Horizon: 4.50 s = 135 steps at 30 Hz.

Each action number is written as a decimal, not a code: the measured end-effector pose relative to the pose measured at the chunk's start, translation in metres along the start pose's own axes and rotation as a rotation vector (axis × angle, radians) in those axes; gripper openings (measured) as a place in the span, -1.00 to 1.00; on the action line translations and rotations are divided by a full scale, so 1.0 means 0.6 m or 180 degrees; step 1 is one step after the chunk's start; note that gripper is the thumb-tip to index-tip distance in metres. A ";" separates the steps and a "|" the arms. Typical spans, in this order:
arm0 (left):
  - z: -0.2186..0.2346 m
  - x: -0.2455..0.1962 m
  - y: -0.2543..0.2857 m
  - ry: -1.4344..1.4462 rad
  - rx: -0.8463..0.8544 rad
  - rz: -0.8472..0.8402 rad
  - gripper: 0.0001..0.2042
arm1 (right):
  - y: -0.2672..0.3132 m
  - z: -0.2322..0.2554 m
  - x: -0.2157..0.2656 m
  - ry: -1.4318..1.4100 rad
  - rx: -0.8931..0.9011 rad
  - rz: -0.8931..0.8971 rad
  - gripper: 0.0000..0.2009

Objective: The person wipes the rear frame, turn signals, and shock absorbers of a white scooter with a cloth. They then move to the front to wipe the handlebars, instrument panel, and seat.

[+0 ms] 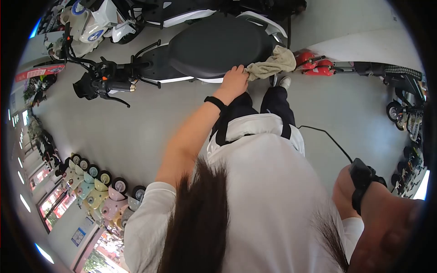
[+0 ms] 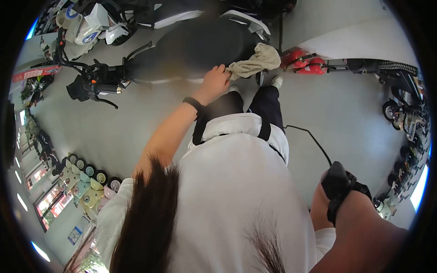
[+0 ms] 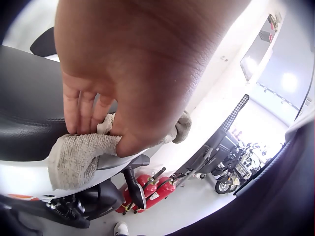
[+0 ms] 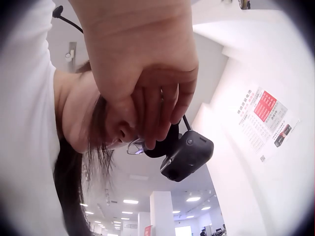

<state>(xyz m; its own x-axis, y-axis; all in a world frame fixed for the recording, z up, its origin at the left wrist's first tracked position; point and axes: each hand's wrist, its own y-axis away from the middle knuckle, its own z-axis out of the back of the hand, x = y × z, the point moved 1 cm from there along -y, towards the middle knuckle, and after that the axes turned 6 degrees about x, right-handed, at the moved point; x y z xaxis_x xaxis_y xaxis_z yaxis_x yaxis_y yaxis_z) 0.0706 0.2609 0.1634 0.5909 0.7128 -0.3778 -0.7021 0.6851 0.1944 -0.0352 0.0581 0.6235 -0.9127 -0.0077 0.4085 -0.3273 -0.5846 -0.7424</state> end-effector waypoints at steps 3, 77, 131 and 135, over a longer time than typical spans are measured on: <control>-0.002 0.000 0.007 0.0039 0.0039 0.0015 -0.81 | 0.004 0.001 -0.013 -0.0065 -0.0084 -0.0025 -0.74; 0.048 -0.142 -0.072 0.0753 -0.0430 0.0920 -0.89 | 0.560 -0.173 -0.556 0.0370 0.2120 -0.3118 -0.63; 0.395 0.497 0.562 0.0783 -0.2924 0.2536 -0.75 | -0.282 -0.796 -0.598 -0.0417 0.1703 -0.1325 -0.54; 0.402 0.512 0.572 0.1203 -0.2831 0.2264 -0.72 | -0.283 -0.802 -0.585 -0.0544 0.1618 -0.1755 -0.57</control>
<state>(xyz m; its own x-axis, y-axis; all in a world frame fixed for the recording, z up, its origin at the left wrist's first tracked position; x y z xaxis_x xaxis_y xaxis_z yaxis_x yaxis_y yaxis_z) 0.1069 0.7512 0.3324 -0.0901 0.6982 -0.7102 -0.9405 -0.2943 -0.1700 0.2229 0.5505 0.3508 -0.5861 0.2919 0.7558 -0.5337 -0.8409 -0.0891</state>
